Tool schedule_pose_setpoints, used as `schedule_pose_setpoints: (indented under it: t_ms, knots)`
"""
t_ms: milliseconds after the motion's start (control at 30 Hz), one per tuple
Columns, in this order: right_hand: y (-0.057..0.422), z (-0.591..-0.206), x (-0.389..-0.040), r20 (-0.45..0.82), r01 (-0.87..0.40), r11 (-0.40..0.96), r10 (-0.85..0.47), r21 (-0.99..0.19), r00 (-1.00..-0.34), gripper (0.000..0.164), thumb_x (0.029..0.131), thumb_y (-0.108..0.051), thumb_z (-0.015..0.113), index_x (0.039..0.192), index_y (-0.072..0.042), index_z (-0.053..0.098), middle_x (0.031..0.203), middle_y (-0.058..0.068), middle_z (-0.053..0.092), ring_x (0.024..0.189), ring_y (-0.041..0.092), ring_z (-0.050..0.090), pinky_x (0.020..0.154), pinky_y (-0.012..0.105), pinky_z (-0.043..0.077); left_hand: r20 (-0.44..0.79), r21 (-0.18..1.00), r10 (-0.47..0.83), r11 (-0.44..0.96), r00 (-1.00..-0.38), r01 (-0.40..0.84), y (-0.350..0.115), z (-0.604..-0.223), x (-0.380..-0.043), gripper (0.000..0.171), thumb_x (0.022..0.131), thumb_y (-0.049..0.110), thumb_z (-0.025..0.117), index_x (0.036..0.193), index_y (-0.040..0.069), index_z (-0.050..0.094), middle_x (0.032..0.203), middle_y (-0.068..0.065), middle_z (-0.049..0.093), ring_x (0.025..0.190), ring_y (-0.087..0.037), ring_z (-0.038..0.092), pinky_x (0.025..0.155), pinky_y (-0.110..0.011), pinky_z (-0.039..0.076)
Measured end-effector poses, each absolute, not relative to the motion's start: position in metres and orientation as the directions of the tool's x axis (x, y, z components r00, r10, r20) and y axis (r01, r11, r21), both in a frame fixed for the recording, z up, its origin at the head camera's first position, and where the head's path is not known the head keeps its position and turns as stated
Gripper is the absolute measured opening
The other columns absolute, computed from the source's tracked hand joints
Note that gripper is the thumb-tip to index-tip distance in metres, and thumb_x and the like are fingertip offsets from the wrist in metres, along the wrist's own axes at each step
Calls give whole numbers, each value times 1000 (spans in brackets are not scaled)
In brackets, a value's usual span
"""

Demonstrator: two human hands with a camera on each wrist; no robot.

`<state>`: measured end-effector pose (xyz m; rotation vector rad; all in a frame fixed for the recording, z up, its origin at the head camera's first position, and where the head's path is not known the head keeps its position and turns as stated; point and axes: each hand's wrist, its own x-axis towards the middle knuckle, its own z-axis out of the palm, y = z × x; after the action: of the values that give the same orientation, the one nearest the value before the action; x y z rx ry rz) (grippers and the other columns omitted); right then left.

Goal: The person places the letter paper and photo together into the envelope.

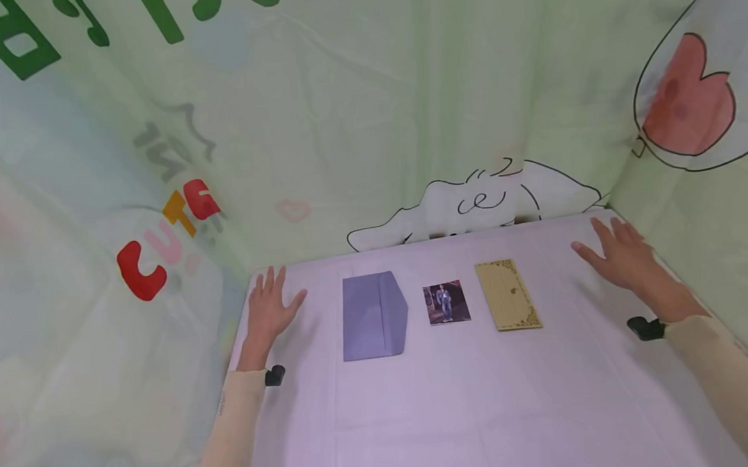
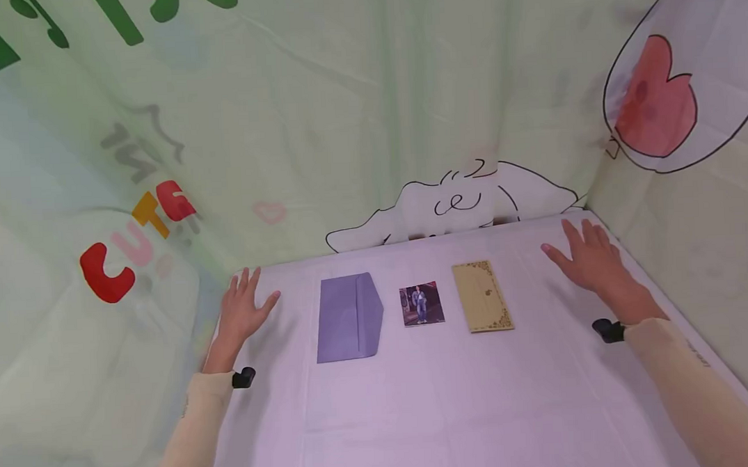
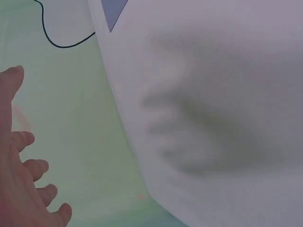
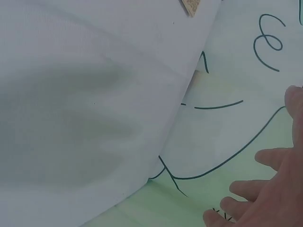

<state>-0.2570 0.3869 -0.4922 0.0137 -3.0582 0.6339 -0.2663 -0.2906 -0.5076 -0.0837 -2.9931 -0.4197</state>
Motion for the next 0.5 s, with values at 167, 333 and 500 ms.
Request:
schedule_pose_setpoints:
  t_ms: [167, 333, 500]
  knots:
    - [379, -498, -259, 27, -37, 912, -29, -408, -999, 89, 105, -58, 34, 156, 9, 6, 154, 47, 2, 143, 65, 0, 105, 82, 10, 120, 278, 46, 957, -992, 78, -285, -514, -268, 84, 97, 60, 51, 160, 13, 24, 167, -21, 19, 153, -46, 14, 120, -64, 18]
    - [371, -504, -262, 28, -45, 909, -37, -415, -999, 88, 105, -57, 33, 156, 9, 7, 155, 47, 3, 144, 64, 1, 105, 82, 11, 132, 298, 61, 949, -989, 98, -276, -520, -271, 83, 97, 59, 53, 160, 12, 25, 166, -20, 20, 153, -46, 15, 121, -63, 18]
    - [363, -507, -263, 21, -43, 901, -37, -431, -999, 88, 105, -59, 32, 156, 8, 6, 156, 46, 3, 145, 63, -1, 106, 82, 10, 134, 294, 71, 950, -989, 108, -267, -527, -274, 83, 97, 59, 53, 160, 12, 26, 166, -20, 20, 153, -46, 15, 120, -63, 19]
